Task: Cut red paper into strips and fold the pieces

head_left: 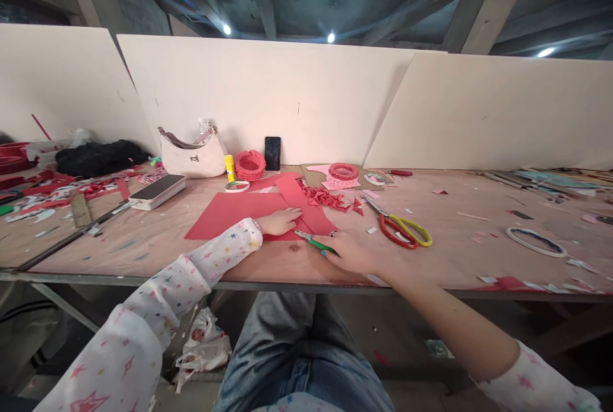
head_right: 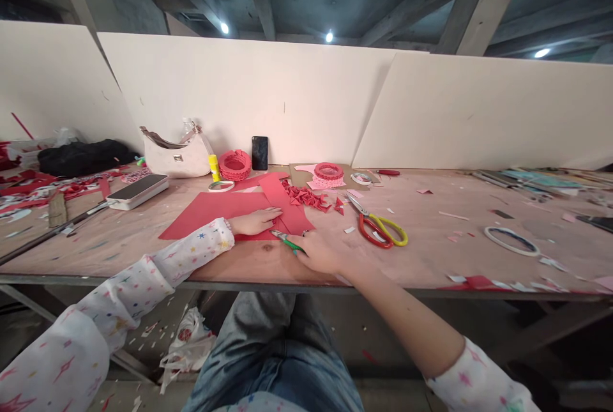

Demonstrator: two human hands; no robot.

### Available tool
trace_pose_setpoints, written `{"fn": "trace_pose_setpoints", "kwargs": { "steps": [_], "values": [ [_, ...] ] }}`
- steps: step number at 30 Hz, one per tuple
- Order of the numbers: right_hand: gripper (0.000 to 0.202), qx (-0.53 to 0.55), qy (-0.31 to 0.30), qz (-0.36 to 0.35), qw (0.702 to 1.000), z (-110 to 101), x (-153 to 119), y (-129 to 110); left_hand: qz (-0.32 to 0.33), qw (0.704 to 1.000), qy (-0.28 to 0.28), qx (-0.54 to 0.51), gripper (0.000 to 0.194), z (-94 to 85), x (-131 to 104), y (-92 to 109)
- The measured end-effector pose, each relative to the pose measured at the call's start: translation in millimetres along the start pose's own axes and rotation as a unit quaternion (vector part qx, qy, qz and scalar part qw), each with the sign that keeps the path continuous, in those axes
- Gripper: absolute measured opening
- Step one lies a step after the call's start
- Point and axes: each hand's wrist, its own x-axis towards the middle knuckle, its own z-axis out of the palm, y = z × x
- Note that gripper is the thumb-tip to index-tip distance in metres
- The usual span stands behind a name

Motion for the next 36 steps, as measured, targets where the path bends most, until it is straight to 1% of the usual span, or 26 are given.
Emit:
{"fn": "trace_pose_setpoints", "kwargs": {
  "steps": [6, 16, 25, 36],
  "values": [
    [0.040, -0.017, -0.003, 0.009, 1.000, 7, 1, 0, -0.034, 0.999, -0.004, 0.021, 0.053, -0.8, 1, 7],
    [0.042, -0.043, -0.024, 0.044, 0.998, -6, -6, -16, -0.017, 0.996, -0.042, 0.076, 0.051, -0.2, -2, 7],
    [0.044, -0.059, -0.030, 0.065, 0.996, 3, -4, -18, -0.026, 0.995, -0.049, 0.078, 0.052, -1.4, -3, 10],
    [0.044, -0.071, -0.020, 0.077, 0.994, -2, -5, -24, -0.026, 0.994, -0.052, 0.092, 0.052, 0.3, -1, 8]
  ]
}}
